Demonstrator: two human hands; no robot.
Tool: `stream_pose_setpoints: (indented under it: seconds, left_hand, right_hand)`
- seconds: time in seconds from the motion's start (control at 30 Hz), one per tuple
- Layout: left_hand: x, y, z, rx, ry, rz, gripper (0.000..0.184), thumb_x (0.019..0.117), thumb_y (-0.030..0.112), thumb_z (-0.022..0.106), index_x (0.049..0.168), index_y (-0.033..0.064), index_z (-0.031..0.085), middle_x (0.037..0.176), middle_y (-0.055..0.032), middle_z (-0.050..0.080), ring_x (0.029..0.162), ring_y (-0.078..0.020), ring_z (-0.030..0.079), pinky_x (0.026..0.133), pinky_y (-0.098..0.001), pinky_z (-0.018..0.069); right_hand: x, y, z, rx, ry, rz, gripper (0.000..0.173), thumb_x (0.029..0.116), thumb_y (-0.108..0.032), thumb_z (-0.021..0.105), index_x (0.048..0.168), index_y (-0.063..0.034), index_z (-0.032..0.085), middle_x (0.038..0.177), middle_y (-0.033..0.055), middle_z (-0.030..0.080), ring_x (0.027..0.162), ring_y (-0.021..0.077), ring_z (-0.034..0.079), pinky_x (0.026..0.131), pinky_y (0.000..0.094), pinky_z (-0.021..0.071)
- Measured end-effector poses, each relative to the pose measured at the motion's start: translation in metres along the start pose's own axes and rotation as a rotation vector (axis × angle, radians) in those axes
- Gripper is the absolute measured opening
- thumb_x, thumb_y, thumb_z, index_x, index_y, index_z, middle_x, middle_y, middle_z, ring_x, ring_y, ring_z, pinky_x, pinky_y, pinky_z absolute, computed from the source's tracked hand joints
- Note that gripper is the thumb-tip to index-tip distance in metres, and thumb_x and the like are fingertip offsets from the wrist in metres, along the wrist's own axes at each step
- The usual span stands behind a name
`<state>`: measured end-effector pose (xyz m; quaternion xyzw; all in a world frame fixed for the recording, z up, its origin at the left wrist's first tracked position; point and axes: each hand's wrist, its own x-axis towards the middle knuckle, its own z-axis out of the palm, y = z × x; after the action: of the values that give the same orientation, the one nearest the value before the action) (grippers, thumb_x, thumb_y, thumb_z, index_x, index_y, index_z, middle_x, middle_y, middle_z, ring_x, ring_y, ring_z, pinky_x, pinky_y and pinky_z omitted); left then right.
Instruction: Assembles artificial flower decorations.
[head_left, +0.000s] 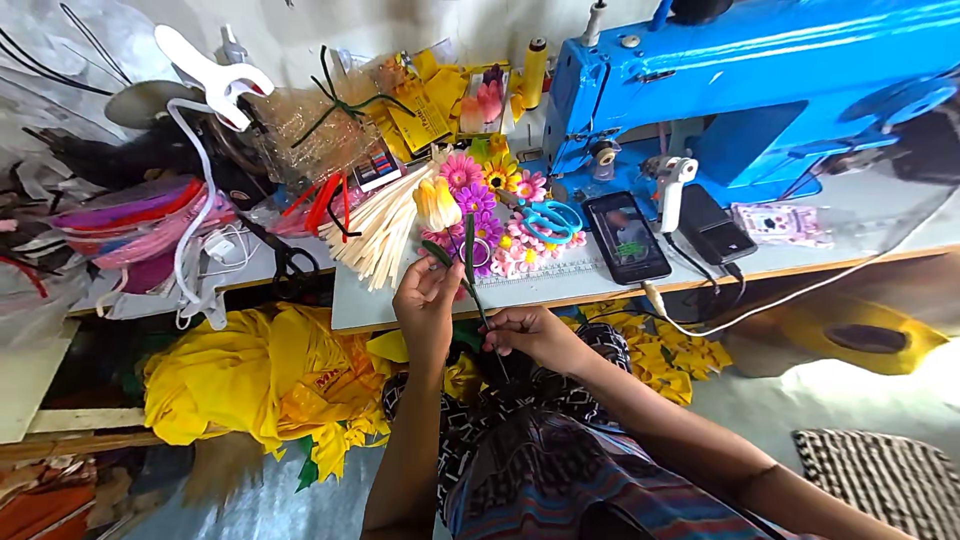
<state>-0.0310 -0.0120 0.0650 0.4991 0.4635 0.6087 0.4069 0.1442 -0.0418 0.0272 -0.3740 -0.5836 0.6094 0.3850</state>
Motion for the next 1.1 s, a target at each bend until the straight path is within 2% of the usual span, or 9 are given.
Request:
stream_pose_setpoints:
  seconds: [0.07,0.2,0.43,0.63,0.77,0.83,0.9,0.97,1.1]
  left_hand:
    - [-0.005,0.0,-0.003,0.034,-0.069,-0.044,0.035,0.1061,0.016,0.053,0.136,-0.0016,0.055,0.119,-0.0077,0.068,0.097,-0.0115,0.07,0.088,-0.0309,0.059]
    - [-0.033,-0.008,-0.014,0.105,-0.204,-0.137,0.034,0.1074,0.016,0.044,0.13,-0.003,0.061,0.125,-0.0123,0.069,0.111,-0.0184,0.068,0.096,-0.0375,0.0572]
    - [-0.067,-0.024,-0.007,0.06,-0.251,-0.267,0.018,0.1004,0.004,0.059,0.115,-0.0053,0.062,0.091,-0.0037,0.074,0.081,-0.0084,0.072,0.075,-0.0242,0.0609]
    - [-0.094,-0.048,-0.011,0.225,-0.408,0.05,0.027,0.1065,0.008,0.047,0.103,-0.0101,0.067,0.072,-0.0016,0.068,0.063,-0.0017,0.065,0.064,-0.0189,0.0562]
    - [-0.118,-0.093,-0.057,0.747,-0.275,0.099,0.028,0.1003,0.006,0.056,0.121,-0.0098,0.066,0.107,-0.0243,0.073,0.092,-0.0343,0.075,0.081,-0.0491,0.0611]
    - [-0.119,-0.1,-0.093,0.838,-0.19,-0.104,0.055,0.0936,-0.006,0.054,0.147,-0.014,0.042,0.141,-0.0367,0.052,0.12,-0.0491,0.061,0.098,-0.0624,0.0507]
    - [-0.113,-0.074,-0.106,0.733,-0.03,-0.282,0.042,0.1021,0.004,0.056,0.141,-0.0109,0.051,0.116,-0.0248,0.07,0.09,-0.0285,0.075,0.077,-0.0441,0.0622]
    - [-0.101,-0.036,-0.092,0.524,0.041,-0.25,0.03,0.1061,0.016,0.053,0.12,-0.0076,0.065,0.089,-0.008,0.074,0.068,-0.0074,0.071,0.063,-0.0251,0.0612]
    - [-0.054,-0.004,-0.059,0.227,-0.139,-0.094,0.04,0.1051,0.021,0.049,0.127,-0.0099,0.061,0.124,-0.0137,0.069,0.114,-0.0143,0.066,0.102,-0.0345,0.052]
  right_hand:
    - [0.002,-0.002,0.0,0.004,0.022,-0.017,0.012,0.0997,-0.007,0.063,0.107,0.0001,0.07,0.088,-0.0029,0.074,0.077,0.0004,0.068,0.075,0.018,0.0571]
    - [0.008,-0.008,-0.005,-0.001,0.082,-0.063,0.009,0.098,-0.001,0.063,0.103,0.0015,0.07,0.085,-0.0007,0.074,0.075,0.0026,0.068,0.075,0.0202,0.0578]
    - [0.023,-0.019,-0.004,0.03,0.087,-0.15,0.008,0.0984,0.0,0.063,0.105,0.0005,0.068,0.083,0.0033,0.073,0.068,0.0058,0.068,0.066,0.0213,0.059]
    - [0.027,-0.035,-0.009,-0.009,0.159,-0.293,0.011,0.0984,-0.002,0.063,0.107,0.0009,0.068,0.09,0.0017,0.074,0.075,0.0059,0.07,0.073,0.0233,0.0609]
    - [0.017,-0.061,-0.038,-0.043,0.274,-0.475,0.012,0.1002,-0.003,0.06,0.109,-0.0023,0.067,0.093,-0.0008,0.075,0.078,0.007,0.071,0.074,0.0253,0.0619]
    - [0.005,-0.067,-0.047,-0.083,0.265,-0.471,0.013,0.1001,-0.003,0.06,0.11,-0.0035,0.068,0.093,-0.0007,0.074,0.077,0.0069,0.071,0.072,0.0233,0.0619]
    - [-0.004,-0.06,-0.043,-0.117,0.226,-0.411,0.012,0.0986,-0.002,0.061,0.108,-0.0037,0.069,0.091,-0.0003,0.074,0.075,0.0066,0.07,0.07,0.0228,0.0618]
    - [-0.003,-0.044,-0.03,-0.105,0.162,-0.307,0.013,0.0977,-0.001,0.061,0.107,-0.0003,0.07,0.089,0.0016,0.075,0.074,0.0075,0.071,0.07,0.0248,0.0622]
    - [0.01,-0.017,0.013,-0.021,-0.01,-0.117,0.015,0.0997,-0.004,0.061,0.109,0.0048,0.069,0.092,0.0049,0.073,0.079,0.0063,0.069,0.076,0.0249,0.0596]
